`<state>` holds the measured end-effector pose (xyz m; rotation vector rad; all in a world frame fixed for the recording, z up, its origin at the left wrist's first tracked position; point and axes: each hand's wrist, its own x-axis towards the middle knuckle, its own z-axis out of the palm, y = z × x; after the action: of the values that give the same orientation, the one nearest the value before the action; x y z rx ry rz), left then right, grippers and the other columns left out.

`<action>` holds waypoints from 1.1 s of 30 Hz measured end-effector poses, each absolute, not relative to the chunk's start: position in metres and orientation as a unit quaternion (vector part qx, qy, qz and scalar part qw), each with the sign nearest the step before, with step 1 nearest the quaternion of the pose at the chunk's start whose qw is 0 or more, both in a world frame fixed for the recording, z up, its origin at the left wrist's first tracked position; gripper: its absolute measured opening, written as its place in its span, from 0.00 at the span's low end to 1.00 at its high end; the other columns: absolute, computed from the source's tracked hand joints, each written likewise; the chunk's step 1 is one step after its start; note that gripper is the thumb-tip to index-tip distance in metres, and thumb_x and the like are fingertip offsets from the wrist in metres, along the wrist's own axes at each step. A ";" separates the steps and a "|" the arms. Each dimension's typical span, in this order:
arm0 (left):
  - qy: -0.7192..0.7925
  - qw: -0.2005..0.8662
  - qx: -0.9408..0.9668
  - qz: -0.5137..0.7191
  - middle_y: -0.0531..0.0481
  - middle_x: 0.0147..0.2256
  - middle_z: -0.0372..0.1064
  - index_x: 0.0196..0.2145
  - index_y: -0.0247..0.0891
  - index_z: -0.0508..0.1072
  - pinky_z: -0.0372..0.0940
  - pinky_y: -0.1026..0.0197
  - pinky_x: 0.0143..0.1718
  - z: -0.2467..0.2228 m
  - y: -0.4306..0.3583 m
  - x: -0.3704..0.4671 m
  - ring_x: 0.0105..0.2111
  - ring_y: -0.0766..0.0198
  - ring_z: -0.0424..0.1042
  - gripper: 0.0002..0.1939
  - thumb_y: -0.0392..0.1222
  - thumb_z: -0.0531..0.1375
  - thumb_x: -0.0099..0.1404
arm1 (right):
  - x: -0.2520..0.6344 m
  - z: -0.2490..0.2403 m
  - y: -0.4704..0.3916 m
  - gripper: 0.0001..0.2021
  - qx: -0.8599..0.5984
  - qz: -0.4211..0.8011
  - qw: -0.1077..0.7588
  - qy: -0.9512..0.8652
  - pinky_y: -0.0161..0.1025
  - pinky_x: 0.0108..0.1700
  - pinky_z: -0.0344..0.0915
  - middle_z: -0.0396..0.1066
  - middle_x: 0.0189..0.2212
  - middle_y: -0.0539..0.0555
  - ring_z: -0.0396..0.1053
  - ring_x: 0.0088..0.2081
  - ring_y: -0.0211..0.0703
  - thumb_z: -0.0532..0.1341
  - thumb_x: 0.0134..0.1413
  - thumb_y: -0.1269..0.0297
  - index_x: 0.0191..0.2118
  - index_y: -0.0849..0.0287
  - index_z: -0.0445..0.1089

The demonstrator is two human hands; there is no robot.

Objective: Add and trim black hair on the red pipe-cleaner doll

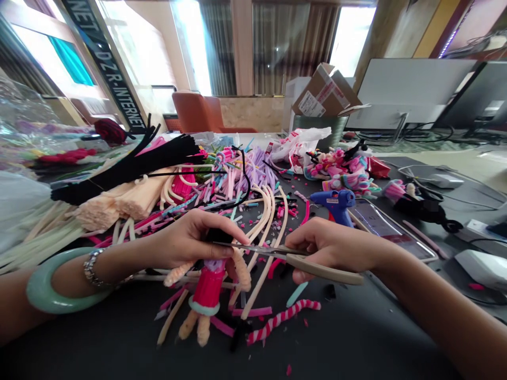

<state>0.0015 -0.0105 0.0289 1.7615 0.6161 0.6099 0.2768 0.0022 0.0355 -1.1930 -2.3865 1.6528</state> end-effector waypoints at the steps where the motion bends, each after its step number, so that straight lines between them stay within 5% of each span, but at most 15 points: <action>1: 0.258 0.564 0.743 0.253 0.44 0.34 0.76 0.42 0.33 0.76 0.68 0.64 0.36 0.029 -0.011 0.002 0.35 0.60 0.76 0.12 0.38 0.63 0.60 | 0.277 0.036 0.002 0.21 -0.385 0.524 0.001 -0.760 0.31 0.23 0.47 0.54 0.20 0.45 0.51 0.24 0.31 0.68 0.41 0.50 0.34 0.65 0.72; 10: 0.247 0.586 0.734 0.238 0.42 0.34 0.77 0.45 0.32 0.74 0.69 0.61 0.39 0.029 -0.012 0.000 0.35 0.59 0.77 0.13 0.38 0.61 0.63 | 0.276 0.033 0.004 0.19 -0.392 0.516 -0.002 -0.762 0.32 0.24 0.47 0.55 0.20 0.45 0.51 0.24 0.32 0.69 0.40 0.50 0.30 0.63 0.70; 18: 0.287 0.519 0.763 0.257 0.45 0.35 0.75 0.44 0.34 0.76 0.68 0.63 0.36 0.031 -0.010 -0.001 0.36 0.60 0.76 0.13 0.40 0.63 0.61 | 0.276 0.042 -0.005 0.20 -0.429 0.517 -0.023 -0.740 0.32 0.24 0.52 0.64 0.21 0.45 0.60 0.25 0.36 0.72 0.32 0.60 0.33 0.59 0.66; 23: 0.281 0.561 0.737 0.254 0.43 0.34 0.76 0.46 0.32 0.74 0.69 0.63 0.34 0.034 -0.010 -0.001 0.35 0.59 0.77 0.15 0.39 0.62 0.62 | 0.275 0.046 -0.010 0.16 -0.443 0.523 -0.073 -0.725 0.33 0.24 0.54 0.69 0.20 0.46 0.66 0.26 0.40 0.64 0.40 0.69 0.40 0.58 0.65; 33: 0.285 0.540 0.754 0.244 0.43 0.33 0.76 0.46 0.32 0.75 0.68 0.64 0.33 0.040 -0.012 0.001 0.35 0.59 0.77 0.15 0.39 0.63 0.61 | 0.273 0.053 -0.013 0.21 -0.440 0.488 -0.040 -0.753 0.35 0.23 0.52 0.66 0.17 0.46 0.66 0.27 0.43 0.63 0.39 0.67 0.44 0.58 0.68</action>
<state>0.0013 -0.0122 0.0396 1.7915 0.6777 0.5808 0.2726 -0.0129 0.0530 -1.4183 -2.4274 1.5714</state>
